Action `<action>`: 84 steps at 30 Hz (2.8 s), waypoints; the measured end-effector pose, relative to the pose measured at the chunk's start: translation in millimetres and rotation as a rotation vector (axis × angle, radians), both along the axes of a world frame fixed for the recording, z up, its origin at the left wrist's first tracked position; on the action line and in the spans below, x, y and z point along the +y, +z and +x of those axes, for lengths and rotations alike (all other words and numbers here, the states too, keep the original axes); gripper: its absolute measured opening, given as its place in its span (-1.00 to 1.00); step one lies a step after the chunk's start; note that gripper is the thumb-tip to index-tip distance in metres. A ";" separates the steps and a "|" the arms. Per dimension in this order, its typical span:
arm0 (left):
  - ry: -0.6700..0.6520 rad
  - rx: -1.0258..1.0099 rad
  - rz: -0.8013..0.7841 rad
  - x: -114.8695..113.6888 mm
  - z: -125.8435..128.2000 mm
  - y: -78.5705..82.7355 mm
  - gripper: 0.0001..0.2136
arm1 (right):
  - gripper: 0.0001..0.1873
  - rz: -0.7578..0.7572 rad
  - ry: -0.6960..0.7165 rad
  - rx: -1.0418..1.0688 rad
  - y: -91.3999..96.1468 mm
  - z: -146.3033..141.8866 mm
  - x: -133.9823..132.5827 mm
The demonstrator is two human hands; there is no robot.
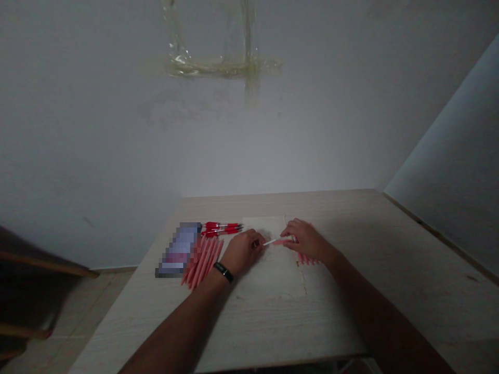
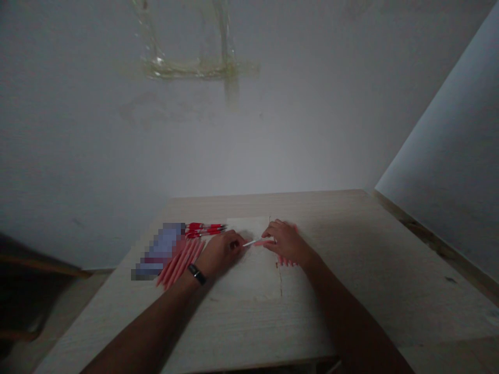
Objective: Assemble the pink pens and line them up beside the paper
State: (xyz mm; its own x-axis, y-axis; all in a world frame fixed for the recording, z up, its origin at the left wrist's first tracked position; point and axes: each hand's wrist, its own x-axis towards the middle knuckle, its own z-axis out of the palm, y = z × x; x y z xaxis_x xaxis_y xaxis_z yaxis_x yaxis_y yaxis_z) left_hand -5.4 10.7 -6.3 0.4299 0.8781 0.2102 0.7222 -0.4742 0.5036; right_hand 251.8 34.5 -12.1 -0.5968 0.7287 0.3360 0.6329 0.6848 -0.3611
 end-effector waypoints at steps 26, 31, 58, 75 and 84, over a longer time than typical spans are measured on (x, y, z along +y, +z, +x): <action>0.115 0.005 -0.026 -0.4 -1.1 8.4 -0.76 | -0.87 0.132 -0.137 0.160 5.0 1.5 6.6; 0.110 0.008 -0.039 -1.0 -0.7 9.8 -0.77 | -0.89 0.128 -0.110 0.150 5.8 0.3 5.5; -0.064 -0.231 -0.045 -1.7 6.2 3.1 -0.75 | -0.86 -0.001 0.058 0.059 9.6 -22.6 -11.8; 0.005 -0.284 -0.022 -4.6 4.2 8.7 -0.51 | -0.93 -0.023 -0.152 0.137 10.6 -24.3 -14.4; -0.016 -0.278 0.004 -6.9 5.0 10.0 -0.49 | -0.94 -0.038 -0.200 0.167 2.2 -21.1 -7.9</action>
